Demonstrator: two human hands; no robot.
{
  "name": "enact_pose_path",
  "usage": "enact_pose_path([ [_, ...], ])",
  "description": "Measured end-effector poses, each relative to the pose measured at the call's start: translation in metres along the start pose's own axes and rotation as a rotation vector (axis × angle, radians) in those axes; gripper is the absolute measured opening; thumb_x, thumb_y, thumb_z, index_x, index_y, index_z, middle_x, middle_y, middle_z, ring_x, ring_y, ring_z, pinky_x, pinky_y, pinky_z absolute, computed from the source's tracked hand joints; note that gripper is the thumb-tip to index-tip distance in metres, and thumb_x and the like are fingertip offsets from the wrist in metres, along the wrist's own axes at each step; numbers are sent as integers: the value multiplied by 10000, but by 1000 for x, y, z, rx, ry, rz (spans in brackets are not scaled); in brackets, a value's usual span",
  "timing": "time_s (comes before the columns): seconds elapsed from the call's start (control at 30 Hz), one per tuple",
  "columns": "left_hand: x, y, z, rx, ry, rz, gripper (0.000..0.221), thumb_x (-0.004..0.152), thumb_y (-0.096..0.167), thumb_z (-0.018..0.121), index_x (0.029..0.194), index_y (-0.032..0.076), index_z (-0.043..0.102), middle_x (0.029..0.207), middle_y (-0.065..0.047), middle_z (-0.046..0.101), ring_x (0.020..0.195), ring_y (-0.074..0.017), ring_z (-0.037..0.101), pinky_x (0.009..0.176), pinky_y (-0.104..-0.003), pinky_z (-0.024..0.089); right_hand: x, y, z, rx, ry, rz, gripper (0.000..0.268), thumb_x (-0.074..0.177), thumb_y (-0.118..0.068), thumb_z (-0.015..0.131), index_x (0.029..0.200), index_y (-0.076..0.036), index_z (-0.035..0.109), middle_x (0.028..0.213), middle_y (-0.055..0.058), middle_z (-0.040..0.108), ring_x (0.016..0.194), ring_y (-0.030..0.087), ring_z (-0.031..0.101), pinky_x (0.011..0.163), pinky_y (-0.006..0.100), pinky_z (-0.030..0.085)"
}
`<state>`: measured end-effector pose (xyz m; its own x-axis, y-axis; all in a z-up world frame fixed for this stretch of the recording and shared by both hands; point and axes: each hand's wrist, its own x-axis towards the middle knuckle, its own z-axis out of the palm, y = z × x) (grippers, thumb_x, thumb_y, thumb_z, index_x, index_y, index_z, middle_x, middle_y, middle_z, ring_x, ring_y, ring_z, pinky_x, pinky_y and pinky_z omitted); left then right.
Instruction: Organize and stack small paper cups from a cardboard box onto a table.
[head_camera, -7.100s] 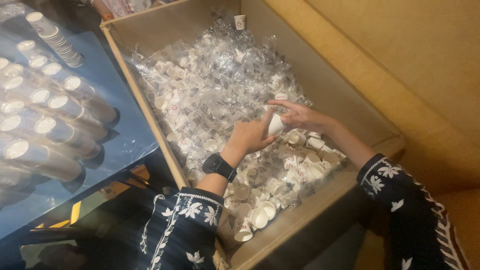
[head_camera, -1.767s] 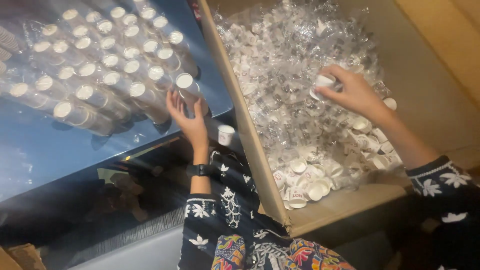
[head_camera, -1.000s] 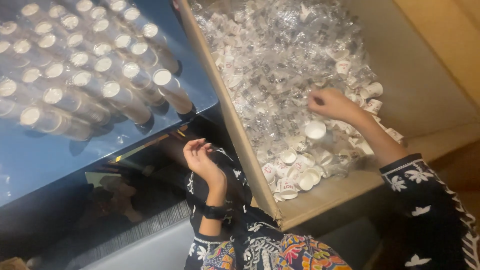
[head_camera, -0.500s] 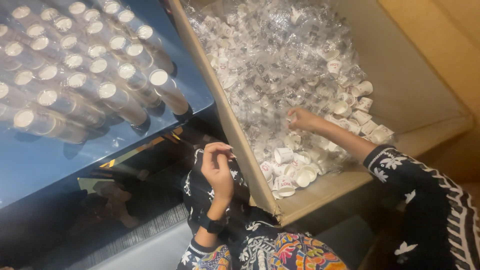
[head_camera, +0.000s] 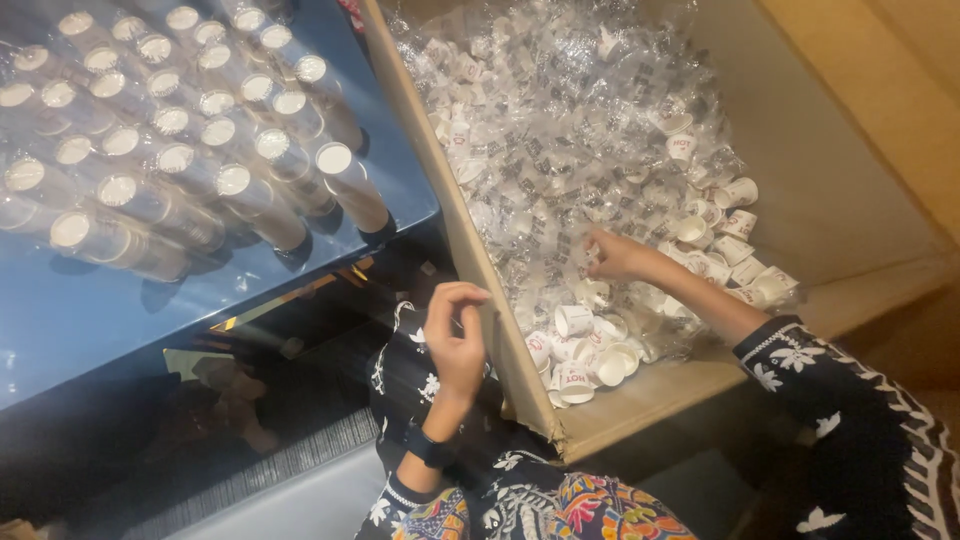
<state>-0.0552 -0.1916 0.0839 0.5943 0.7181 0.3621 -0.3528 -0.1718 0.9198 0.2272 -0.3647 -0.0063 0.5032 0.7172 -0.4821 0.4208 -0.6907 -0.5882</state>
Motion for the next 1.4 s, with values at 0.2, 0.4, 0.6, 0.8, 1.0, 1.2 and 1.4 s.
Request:
enact_pose_path([
  [0.2,9,19,25,349,-468,423,175,847,24,640,1015,41,685,977,-112,704,965,-324,680,1020,-440,512,14,14,6,598,-52,227,395,1015,-356,562,1201,-7,561,1024,153,759,829,203,734,662,332,599],
  [0.4,6,9,22,377,-599,380,210,866,34,555,1013,63,702,907,-65,721,893,-245,694,1027,-422,482,12,-4,-1,735,114,183,239,994,-200,601,1189,-71,557,1042,125,760,798,156,676,573,268,479],
  [0.6,5,7,24,364,-552,376,220,848,29,558,997,61,716,863,-64,697,878,-264,678,1011,-412,484,32,15,5,1104,153,71,176,971,-63,627,1133,7,634,1038,123,743,862,152,718,650,247,542],
  [0.8,10,0,19,280,-476,369,190,878,-6,585,1009,44,712,978,-87,726,939,-272,672,943,-367,502,-24,-62,-51,1152,310,-160,203,959,-43,653,1156,-6,689,1024,75,733,900,132,705,802,245,593],
  [1.0,47,-26,4,13,187,-105,136,1006,-8,537,1082,7,649,1033,-61,635,785,-102,583,723,-236,502,-69,-98,-72,1513,-58,-738,103,975,-20,699,1054,-61,647,1022,63,700,952,173,721,892,357,612],
  [1.2,54,-15,28,62,-291,-9,252,910,-34,603,1158,-12,643,1020,-57,665,922,-114,622,817,-254,522,-53,-167,-58,1413,-447,-848,75,1000,-82,704,1015,-43,641,999,57,695,888,178,735,899,384,614],
  [1.4,68,-141,-1,-964,-175,-388,353,1163,345,562,1265,8,592,1044,-89,657,912,-202,654,821,-335,558,-21,-216,-26,935,-212,-568,74,986,-89,644,1042,-41,653,1019,56,705,855,102,675,737,251,552],
])
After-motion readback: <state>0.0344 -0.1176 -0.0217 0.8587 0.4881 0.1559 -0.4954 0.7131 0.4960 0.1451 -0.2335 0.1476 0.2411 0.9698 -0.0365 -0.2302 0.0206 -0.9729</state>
